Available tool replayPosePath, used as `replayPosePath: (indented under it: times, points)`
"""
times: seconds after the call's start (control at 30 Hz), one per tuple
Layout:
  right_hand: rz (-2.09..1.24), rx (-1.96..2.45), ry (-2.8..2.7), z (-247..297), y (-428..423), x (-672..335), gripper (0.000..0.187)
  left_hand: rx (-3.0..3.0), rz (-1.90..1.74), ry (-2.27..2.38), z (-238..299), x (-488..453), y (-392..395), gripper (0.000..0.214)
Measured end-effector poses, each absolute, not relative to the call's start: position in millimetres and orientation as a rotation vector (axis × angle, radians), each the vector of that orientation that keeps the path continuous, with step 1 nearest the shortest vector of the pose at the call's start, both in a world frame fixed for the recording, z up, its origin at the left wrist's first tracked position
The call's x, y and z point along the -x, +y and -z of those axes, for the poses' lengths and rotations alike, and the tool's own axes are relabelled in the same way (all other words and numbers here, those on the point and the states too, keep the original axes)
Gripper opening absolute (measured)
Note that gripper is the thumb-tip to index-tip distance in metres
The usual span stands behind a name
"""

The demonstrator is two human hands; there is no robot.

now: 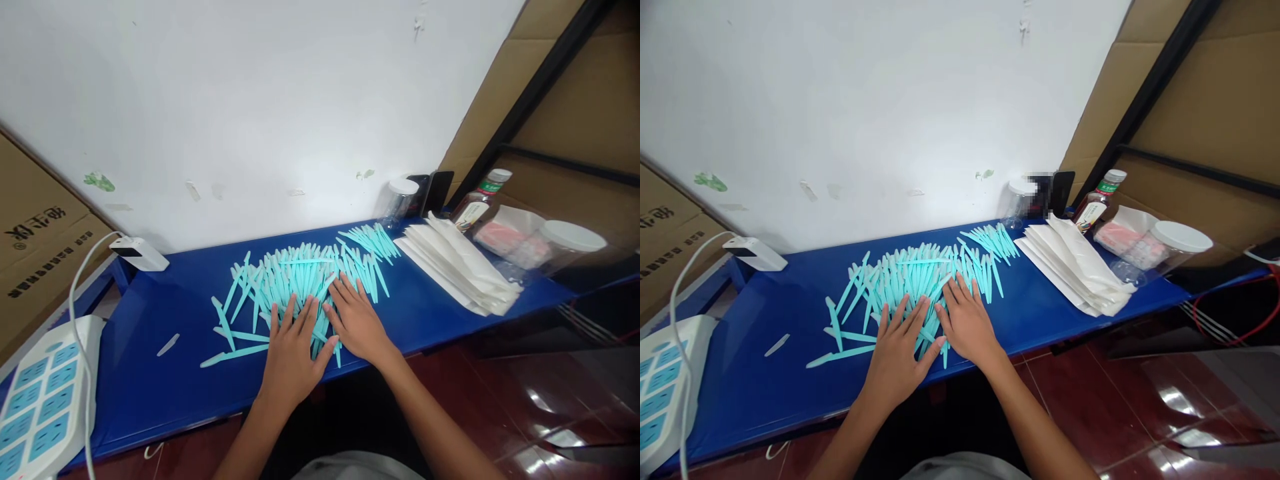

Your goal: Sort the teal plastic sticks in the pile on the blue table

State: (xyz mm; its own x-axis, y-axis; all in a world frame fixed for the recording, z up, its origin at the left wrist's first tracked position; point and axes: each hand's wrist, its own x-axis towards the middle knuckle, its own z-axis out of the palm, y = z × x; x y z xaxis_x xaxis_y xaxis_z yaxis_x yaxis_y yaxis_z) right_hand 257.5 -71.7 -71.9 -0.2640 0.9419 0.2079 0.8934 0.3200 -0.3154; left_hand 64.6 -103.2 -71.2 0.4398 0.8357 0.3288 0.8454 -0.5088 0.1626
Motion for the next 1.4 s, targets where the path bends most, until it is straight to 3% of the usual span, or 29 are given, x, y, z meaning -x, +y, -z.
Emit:
replayPosePath:
  times: [0.23, 0.47, 1.03, 1.4]
  points:
    - [-0.147, 1.711, -2.110, 78, -69, -257, 0.065, 2.495, 0.580, -1.715, 76, -69, -103, 0.077]
    - [-0.189, 1.492, -2.252, 73, -72, -261, 0.062, 2.457, 0.594, -1.777, 75, -71, -103, 0.074]
    - [-0.323, 1.191, -2.502, 74, -55, -271, 0.077, 2.482, 0.527, -1.750, 72, -74, -104, 0.080]
    - [-0.142, 1.498, -2.201, 72, -61, -262, 0.083, 2.355, 0.647, -1.829, 77, -89, -99, 0.087]
